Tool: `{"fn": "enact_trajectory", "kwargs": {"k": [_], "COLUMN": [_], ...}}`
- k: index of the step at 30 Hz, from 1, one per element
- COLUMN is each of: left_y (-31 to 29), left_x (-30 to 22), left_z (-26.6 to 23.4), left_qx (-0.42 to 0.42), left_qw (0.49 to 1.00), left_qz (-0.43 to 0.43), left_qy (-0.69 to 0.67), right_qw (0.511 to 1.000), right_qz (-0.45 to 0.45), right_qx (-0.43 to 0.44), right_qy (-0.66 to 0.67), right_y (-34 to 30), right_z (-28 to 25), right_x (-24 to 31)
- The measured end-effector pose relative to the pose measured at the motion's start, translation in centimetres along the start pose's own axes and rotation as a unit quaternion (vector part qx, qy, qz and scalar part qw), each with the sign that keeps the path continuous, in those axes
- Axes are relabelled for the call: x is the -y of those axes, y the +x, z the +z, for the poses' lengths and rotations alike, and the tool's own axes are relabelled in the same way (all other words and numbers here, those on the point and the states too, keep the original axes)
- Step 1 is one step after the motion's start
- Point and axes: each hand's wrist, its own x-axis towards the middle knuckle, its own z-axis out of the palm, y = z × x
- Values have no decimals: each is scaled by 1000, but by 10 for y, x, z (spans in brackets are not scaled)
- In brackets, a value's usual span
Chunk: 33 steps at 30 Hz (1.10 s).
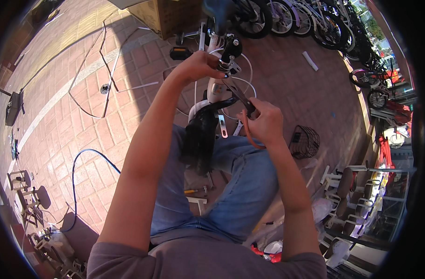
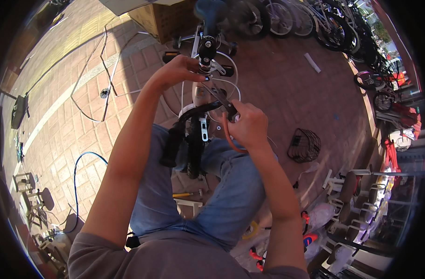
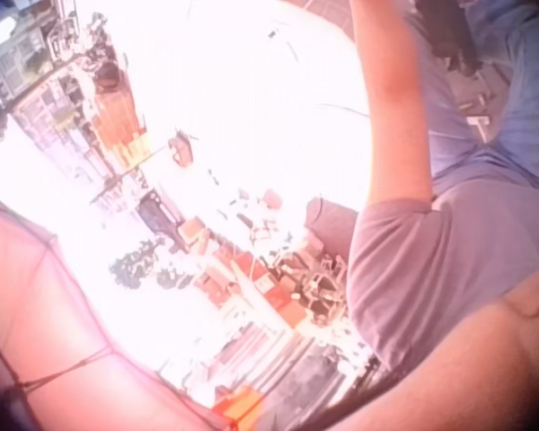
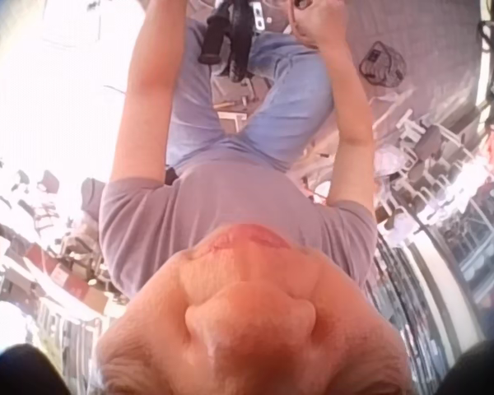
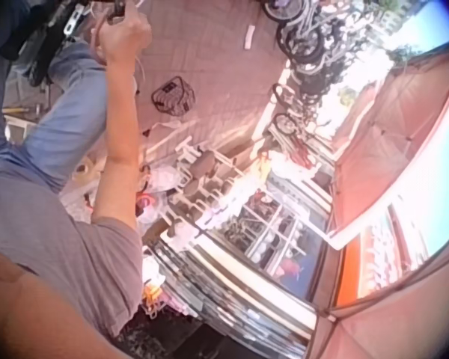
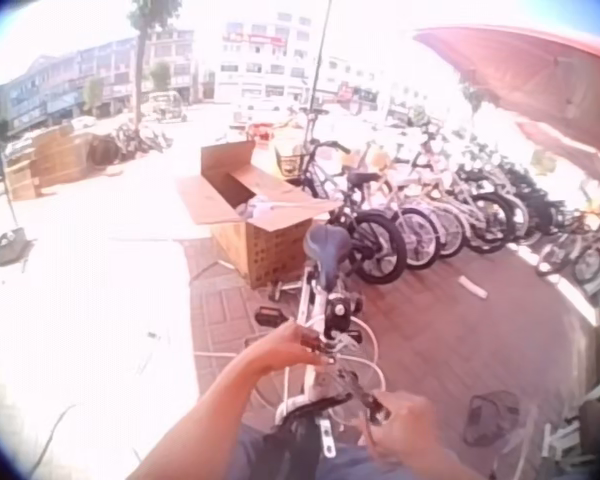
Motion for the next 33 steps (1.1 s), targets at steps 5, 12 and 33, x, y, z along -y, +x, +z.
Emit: {"fn": "enact_trajectory", "kwargs": {"k": [5,12,33], "left_y": [0,-6,-10], "left_x": [-3,-19,-27], "left_z": [2,1,-3], "left_qx": [2,2,-14], "left_qw": [999,999,995], "left_qz": [11,0,5], "left_qy": [-53,-54,-95], "right_qw": [993,987,977], "right_qz": [-3,25,65], "right_qx": [62,133,163], "right_qy": [-99,-90,-125], "right_y": [14,24,39], "right_z": [-25,-37,-33], "right_x": [4,4,18]}}
